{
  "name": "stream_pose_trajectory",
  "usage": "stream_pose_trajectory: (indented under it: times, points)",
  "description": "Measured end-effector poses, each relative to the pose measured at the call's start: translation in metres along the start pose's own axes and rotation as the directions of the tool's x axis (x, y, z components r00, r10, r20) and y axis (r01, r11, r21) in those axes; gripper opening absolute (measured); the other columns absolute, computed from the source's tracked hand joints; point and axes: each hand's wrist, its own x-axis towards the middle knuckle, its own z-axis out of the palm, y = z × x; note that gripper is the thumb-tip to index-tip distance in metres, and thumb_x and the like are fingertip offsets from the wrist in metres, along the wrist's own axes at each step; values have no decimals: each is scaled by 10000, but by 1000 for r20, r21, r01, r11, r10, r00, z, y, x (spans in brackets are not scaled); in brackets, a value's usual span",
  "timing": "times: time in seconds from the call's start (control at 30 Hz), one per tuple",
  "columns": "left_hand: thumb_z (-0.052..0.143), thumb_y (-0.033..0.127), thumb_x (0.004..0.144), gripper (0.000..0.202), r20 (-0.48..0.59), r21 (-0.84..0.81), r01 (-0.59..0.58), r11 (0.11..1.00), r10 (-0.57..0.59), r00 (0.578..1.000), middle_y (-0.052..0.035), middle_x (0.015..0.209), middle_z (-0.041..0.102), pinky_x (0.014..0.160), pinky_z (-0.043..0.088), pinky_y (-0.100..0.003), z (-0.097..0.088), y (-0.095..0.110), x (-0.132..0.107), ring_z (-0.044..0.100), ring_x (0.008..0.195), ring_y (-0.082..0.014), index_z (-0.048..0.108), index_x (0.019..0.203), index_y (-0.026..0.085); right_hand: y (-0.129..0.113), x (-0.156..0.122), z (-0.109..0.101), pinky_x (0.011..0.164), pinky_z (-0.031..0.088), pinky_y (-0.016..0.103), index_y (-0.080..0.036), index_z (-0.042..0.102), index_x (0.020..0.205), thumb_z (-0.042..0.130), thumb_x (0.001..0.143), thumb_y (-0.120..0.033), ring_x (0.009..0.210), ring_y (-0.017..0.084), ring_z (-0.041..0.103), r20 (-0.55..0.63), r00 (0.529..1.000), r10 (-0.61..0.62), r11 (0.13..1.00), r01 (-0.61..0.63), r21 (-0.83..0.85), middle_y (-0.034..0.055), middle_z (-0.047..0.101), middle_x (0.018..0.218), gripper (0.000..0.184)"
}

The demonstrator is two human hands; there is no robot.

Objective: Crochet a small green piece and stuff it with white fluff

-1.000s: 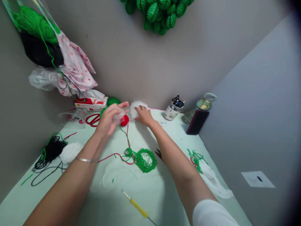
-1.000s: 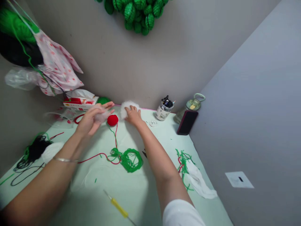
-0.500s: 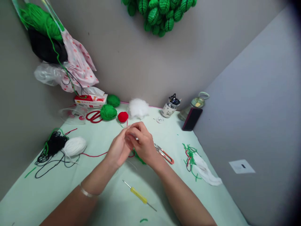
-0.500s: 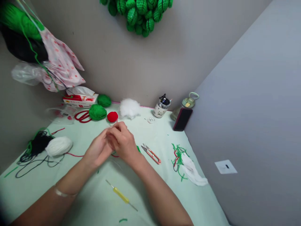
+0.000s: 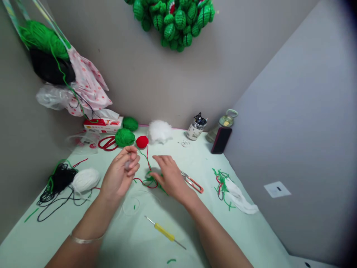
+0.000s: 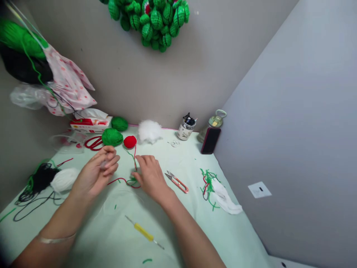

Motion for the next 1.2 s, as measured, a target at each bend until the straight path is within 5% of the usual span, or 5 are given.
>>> stream_pose_trajectory:
  times: [0.27, 0.43, 0.57, 0.93, 1.2]
  points:
    - [733, 328, 841, 183, 134, 360, 14, 933, -66, 989, 53, 562, 410, 427, 272, -175, -10, 18, -7, 308, 489, -79, 741, 777, 156, 6, -2, 1, 880, 469, 326, -189, 730, 965, 556, 993, -138, 933, 195, 663, 100, 986, 129, 986, -139, 97, 64, 763, 969, 184]
    - [709, 486, 892, 298, 230, 784, -165, 598, -34, 972, -22, 990, 700, 703, 457, -276, -10, 12, -9, 601, 813, -192, 729, 1094, 267, 0, -8, -20, 769, 515, 266, -193, 728, 915, 585, 985, -316, 810, 159, 696, 115, 971, 209, 757, -235, 610, 16, 773, 854, 201]
    - [615, 506, 957, 328, 345, 829, -210, 518, -180, 921, -40, 1230, 691, 971, 443, -372, -4, 5, -15, 611, 1175, -291, 657, 1194, 283, -4, -11, -24, 822, 513, 289, -208, 752, 881, 715, 892, -382, 813, 159, 684, 113, 960, 256, 495, -230, 838, 7, 764, 820, 177]
    - [583, 425, 955, 213, 277, 873, -166, 458, -187, 942, -4, 1078, 672, 831, 430, -348, 3, -3, -18, 608, 1039, -260, 590, 1100, 269, -18, -16, -50, 585, 460, 260, -215, 613, 772, 662, 932, -398, 598, 91, 584, -27, 966, 258, 361, -70, 930, 17, 738, 1021, 248]
    - [597, 386, 948, 168, 309, 824, -168, 541, -180, 934, 14, 965, 643, 778, 435, -310, 3, -4, -19, 592, 909, -215, 620, 1058, 261, -18, -21, -45, 597, 358, 244, -239, 641, 953, 641, 967, -369, 633, 97, 473, 147, 969, 199, 850, -245, 467, -44, 645, 786, 130]
